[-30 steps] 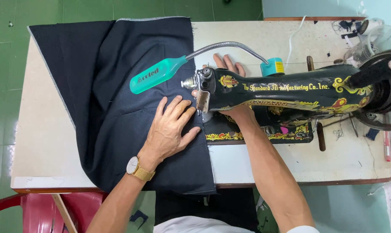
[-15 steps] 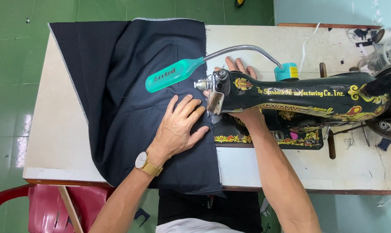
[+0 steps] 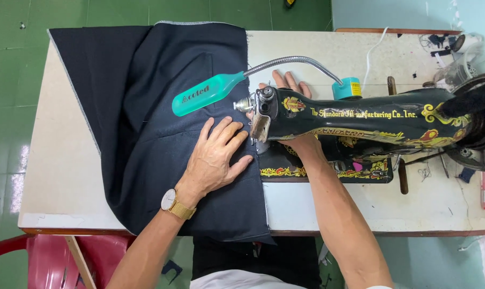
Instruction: The person sews a seam on a black garment using a sewing machine, then moves to an ironing station to press the seam open. They use a pressing cloth and a wooden block to smooth the fabric, mark a line with chalk, and trim excess material with scissors.
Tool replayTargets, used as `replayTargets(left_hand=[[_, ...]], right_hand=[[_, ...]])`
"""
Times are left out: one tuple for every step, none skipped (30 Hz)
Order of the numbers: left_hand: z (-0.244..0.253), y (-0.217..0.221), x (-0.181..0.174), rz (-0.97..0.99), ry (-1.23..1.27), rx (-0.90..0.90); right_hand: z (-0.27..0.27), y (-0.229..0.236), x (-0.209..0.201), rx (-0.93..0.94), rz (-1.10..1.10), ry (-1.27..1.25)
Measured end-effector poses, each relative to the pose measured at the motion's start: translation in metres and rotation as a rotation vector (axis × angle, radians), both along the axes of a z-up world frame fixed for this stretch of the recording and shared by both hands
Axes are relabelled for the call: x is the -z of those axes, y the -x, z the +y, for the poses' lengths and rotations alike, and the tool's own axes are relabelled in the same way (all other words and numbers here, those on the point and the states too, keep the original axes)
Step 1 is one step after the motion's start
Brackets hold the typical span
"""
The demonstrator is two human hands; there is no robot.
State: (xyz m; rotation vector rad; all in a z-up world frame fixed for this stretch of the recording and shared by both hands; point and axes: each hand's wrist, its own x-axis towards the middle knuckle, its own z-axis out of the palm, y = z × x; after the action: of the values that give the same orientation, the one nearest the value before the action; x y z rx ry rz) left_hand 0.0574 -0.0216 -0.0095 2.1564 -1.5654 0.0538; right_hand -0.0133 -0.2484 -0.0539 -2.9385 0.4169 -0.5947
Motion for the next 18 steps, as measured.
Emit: replayTargets(left_hand=[[0.0,0.0,0.0,0.0,0.001,0.002],[0.0,0.0,0.001,-0.002,0.003,-0.001],[-0.001,0.0,0.001,-0.004,0.005,-0.003],[-0.001,0.0,0.0,-0.005,0.005,-0.003],[-0.001,0.0,0.0,-0.009,0.004,-0.004],[-0.002,0.0,-0.001,-0.014,0.003,-0.003],[-0.002,0.0,-0.001,-0.015,0.003,-0.001],[-0.002,0.0,-0.001,-0.01,0.005,-0.001],[-0.003,0.0,-0.001,-0.005,0.007,-0.001],[-0.004,0.0,-0.002,-0.006,0.006,0.003],[-0.004,0.0,-0.002,-0.005,0.008,0.001],[-0.004,0.0,-0.002,-0.003,0.009,-0.004],[-0.005,0.001,-0.001,-0.003,0.008,-0.002],[-0.005,0.001,0.0,-0.001,0.013,-0.004],[-0.005,0.001,0.0,0.0,0.017,-0.006],[-0.005,0.001,0.001,0.0,0.016,-0.004],[-0.005,0.001,0.001,-0.003,0.016,-0.004],[-0.005,0.001,0.001,-0.008,0.017,-0.004]], right_hand=[[-0.001,0.0,0.003,0.002,0.0,0.001],[-0.002,-0.001,0.005,-0.013,-0.012,-0.002],[-0.004,-0.001,0.008,-0.027,-0.023,-0.005],[-0.003,0.0,0.006,-0.026,-0.024,-0.005],[-0.003,0.0,0.005,-0.027,-0.025,-0.001],[-0.003,0.001,0.004,-0.027,-0.026,0.003],[-0.002,0.001,0.002,-0.024,-0.027,0.003],[-0.001,0.002,0.001,-0.019,-0.031,0.009],[0.0,0.003,0.0,-0.014,-0.035,0.015],[0.003,0.005,-0.006,-0.009,-0.035,0.015],[0.005,0.006,-0.013,-0.004,-0.033,0.028],[0.009,0.008,-0.018,-0.001,-0.03,0.041],[0.008,0.008,-0.018,0.001,-0.031,0.04],[0.008,0.008,-0.019,-0.009,-0.046,0.032],[0.008,0.008,-0.019,-0.018,-0.062,0.023],[0.008,0.008,-0.019,-0.016,-0.063,0.022],[0.008,0.008,-0.019,-0.002,-0.085,0.029],[0.008,0.007,-0.019,0.012,-0.109,0.037]])
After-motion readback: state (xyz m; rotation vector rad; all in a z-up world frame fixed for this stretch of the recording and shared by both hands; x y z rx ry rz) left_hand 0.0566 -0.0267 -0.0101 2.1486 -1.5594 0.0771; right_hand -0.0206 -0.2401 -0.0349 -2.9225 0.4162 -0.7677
